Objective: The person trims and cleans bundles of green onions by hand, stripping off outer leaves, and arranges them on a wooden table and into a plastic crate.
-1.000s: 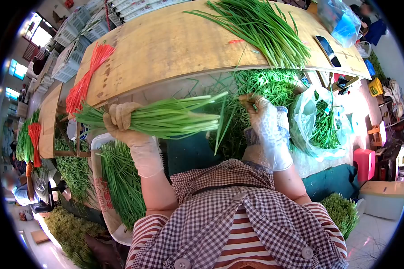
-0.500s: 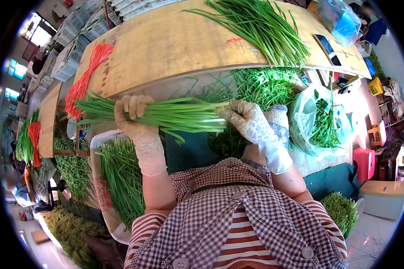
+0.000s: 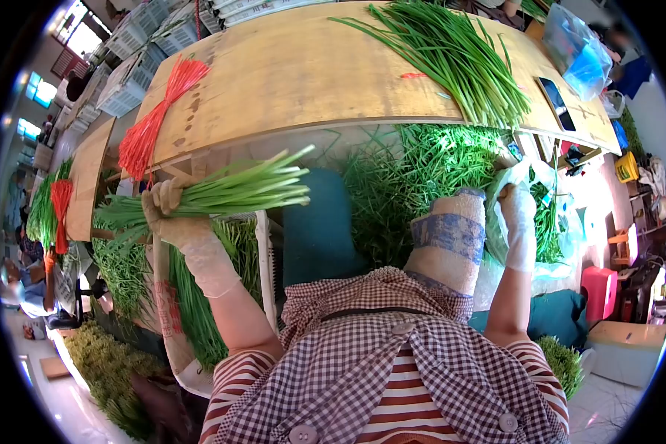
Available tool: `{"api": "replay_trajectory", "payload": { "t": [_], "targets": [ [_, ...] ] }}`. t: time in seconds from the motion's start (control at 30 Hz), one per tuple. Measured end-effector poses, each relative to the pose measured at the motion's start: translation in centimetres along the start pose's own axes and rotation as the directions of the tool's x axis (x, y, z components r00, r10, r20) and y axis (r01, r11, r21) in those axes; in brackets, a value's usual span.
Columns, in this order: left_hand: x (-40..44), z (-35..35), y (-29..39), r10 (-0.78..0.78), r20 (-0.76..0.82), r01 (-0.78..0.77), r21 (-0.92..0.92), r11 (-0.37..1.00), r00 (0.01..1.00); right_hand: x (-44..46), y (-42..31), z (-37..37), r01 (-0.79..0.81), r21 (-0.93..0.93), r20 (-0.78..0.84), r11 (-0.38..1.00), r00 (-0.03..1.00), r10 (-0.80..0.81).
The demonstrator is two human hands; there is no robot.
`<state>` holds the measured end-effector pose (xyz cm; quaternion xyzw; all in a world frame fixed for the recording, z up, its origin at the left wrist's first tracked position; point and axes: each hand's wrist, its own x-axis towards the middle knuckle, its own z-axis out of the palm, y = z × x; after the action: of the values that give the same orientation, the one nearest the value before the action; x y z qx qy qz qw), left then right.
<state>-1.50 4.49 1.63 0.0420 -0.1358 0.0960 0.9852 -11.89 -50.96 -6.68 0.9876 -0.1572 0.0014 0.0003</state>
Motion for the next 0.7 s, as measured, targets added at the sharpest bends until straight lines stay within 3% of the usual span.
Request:
{"api": "replay_trajectory", "payload": {
  "t": [0.07,0.1,0.13,0.17,0.2,0.27,0.3,0.33,0.37,0.4,0.43,0.5,0.53,0.57,0.63,0.67,0.7],
  "targets": [
    [-0.4,1.3,-2.0,-0.004,-0.082,0.016,0.154,0.988,0.997,-1.6,-6.2,-4.9,-0.034,0.408,-0.132,0.912,0.987,0.096],
    [-0.9,2.4,-4.0,0.006,-0.134,0.034,0.293,0.955,0.991,-1.9,-9.5,-5.4,0.225,0.694,-0.308,0.683,0.952,0.000],
    [-1.6,3.7,-6.4,0.018,-0.186,0.064,0.426,0.902,0.982,-3.7,-14.1,-9.4,0.471,0.722,-0.451,0.507,0.876,-0.171],
    [-2.0,4.4,-8.2,0.035,-0.231,0.100,0.548,0.830,0.972,-5.1,-16.6,-12.6,0.659,0.576,-0.551,0.483,0.750,-0.366],
    [-2.0,4.5,-9.5,-0.024,-0.261,0.167,0.542,0.824,0.965,-5.6,-18.9,-13.1,0.694,0.488,-0.544,0.529,0.716,-0.436],
    [-1.6,4.7,-11.4,-0.144,-0.315,0.298,0.523,0.799,0.938,-5.0,-21.4,-11.3,0.714,0.517,-0.426,0.473,0.693,-0.581],
    [-1.0,5.2,-12.0,-0.158,-0.326,0.312,0.502,0.807,0.932,-4.6,-22.2,-9.6,0.588,0.737,-0.269,0.332,0.706,-0.655],
    [-0.2,5.9,-12.3,-0.167,-0.337,0.322,0.480,0.816,0.927,-4.2,-23.0,-7.9,0.344,0.915,-0.097,0.212,0.696,-0.711],
    [0.8,6.3,-12.4,-0.172,-0.347,0.326,0.460,0.826,0.922,-3.8,-23.8,-6.2,0.068,0.985,0.072,0.156,0.666,-0.743],
    [2.6,4.3,-11.5,-0.319,-0.211,0.379,0.400,0.835,0.924,-4.0,-24.5,-7.4,-0.143,0.983,0.181,0.116,0.645,-0.742],
    [2.8,6.3,-12.0,-0.263,-0.240,0.350,0.486,0.801,0.935,-4.2,-24.9,-9.4,-0.352,0.933,0.288,0.078,0.599,-0.747],
    [3.2,10.0,-13.0,-0.144,-0.285,0.301,0.642,0.706,0.948,-3.3,-25.0,-13.1,-0.350,0.935,0.301,0.065,0.681,-0.667],
    [4.3,8.7,-12.5,-0.204,-0.230,0.303,0.592,0.747,0.952,-2.9,-24.8,-14.9,-0.231,0.973,0.199,0.021,0.783,-0.589],
    [4.4,7.4,-12.1,-0.143,-0.258,0.281,0.650,0.706,0.956,-2.0,-24.8,-16.8,-0.189,0.972,0.235,0.141,0.842,-0.486],
    [3.5,4.4,-11.9,-0.020,-0.303,0.251,0.751,0.610,0.953,1.8,-24.9,-14.9,-0.164,0.967,0.225,0.194,0.907,-0.357],
    [2.4,2.3,-11.8,0.085,-0.241,0.174,0.863,0.473,0.967,3.0,-24.7,-12.8,-0.158,0.934,0.275,0.322,0.891,-0.361],
    [-0.3,1.7,-12.8,0.222,-0.139,0.003,0.852,0.524,0.965,4.4,-24.5,-10.5,-0.148,0.886,0.323,0.440,0.876,-0.357]
  ]
}}
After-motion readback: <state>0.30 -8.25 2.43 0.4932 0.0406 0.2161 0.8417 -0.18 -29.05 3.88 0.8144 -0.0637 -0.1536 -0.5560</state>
